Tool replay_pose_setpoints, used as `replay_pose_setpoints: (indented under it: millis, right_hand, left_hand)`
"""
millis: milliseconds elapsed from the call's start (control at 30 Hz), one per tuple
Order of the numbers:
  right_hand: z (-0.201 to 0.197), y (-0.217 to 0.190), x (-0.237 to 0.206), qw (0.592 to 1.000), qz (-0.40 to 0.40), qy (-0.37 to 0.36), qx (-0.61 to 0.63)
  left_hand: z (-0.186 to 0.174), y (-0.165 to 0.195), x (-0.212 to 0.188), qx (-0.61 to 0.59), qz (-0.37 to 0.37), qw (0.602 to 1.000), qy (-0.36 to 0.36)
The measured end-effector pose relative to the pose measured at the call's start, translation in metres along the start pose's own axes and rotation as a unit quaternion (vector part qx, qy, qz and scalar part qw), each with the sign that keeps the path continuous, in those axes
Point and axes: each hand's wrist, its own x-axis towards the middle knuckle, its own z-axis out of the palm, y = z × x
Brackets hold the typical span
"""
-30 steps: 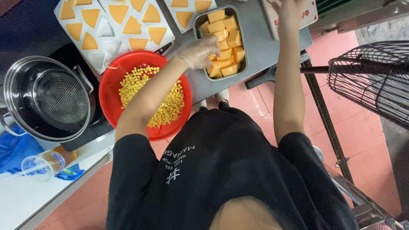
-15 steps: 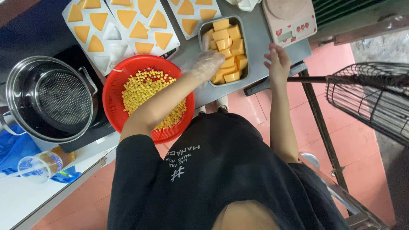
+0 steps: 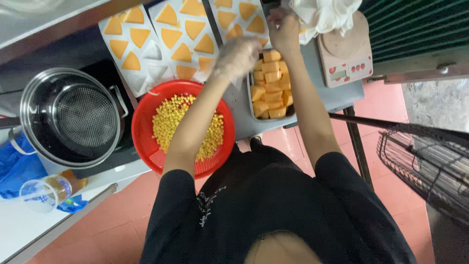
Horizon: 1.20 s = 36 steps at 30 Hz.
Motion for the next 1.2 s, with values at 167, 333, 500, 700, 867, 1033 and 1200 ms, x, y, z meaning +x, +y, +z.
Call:
replay_pose_setpoints:
  millis: [167, 333, 500, 700, 867, 1033, 1200]
  right_hand:
    - [0.001, -0.006, -0.008, 0.991, 0.095, -0.028, 0.096]
    - [-0.03, 0.015, -0.042, 0.979, 0.16, -0.086, 0.097]
    - [-0.058, 0.057, -0.08, 0.949, 0.205, -0.099, 0.218]
    - [-0.076, 0.105, -0.114, 0.918, 0.281, -0.049, 0.275]
    - [-0.083, 0.12, -0.126, 0.918, 0.304, -0.044, 0.25]
    - [-0.09, 0.125, -0.13, 0.909, 0.324, -0.036, 0.259]
    - [-0.099, 0.117, -0.134, 0.904, 0.329, -0.037, 0.269]
  left_hand:
    - [-0.018, -0.051, 0.088, 0.052, -0.031, 0.987, 0.147]
    - [-0.013, -0.075, 0.147, 0.117, -0.181, 0.976, 0.037]
    - [-0.012, -0.093, 0.181, 0.151, -0.248, 0.957, 0.0]
    - [-0.006, -0.118, 0.194, 0.174, -0.281, 0.944, -0.006]
    - [0.004, -0.126, 0.203, 0.183, -0.29, 0.939, -0.011]
    - [0.013, -0.118, 0.209, 0.187, -0.288, 0.939, -0.015]
    - [0.019, -0.105, 0.205, 0.175, -0.272, 0.946, -0.018]
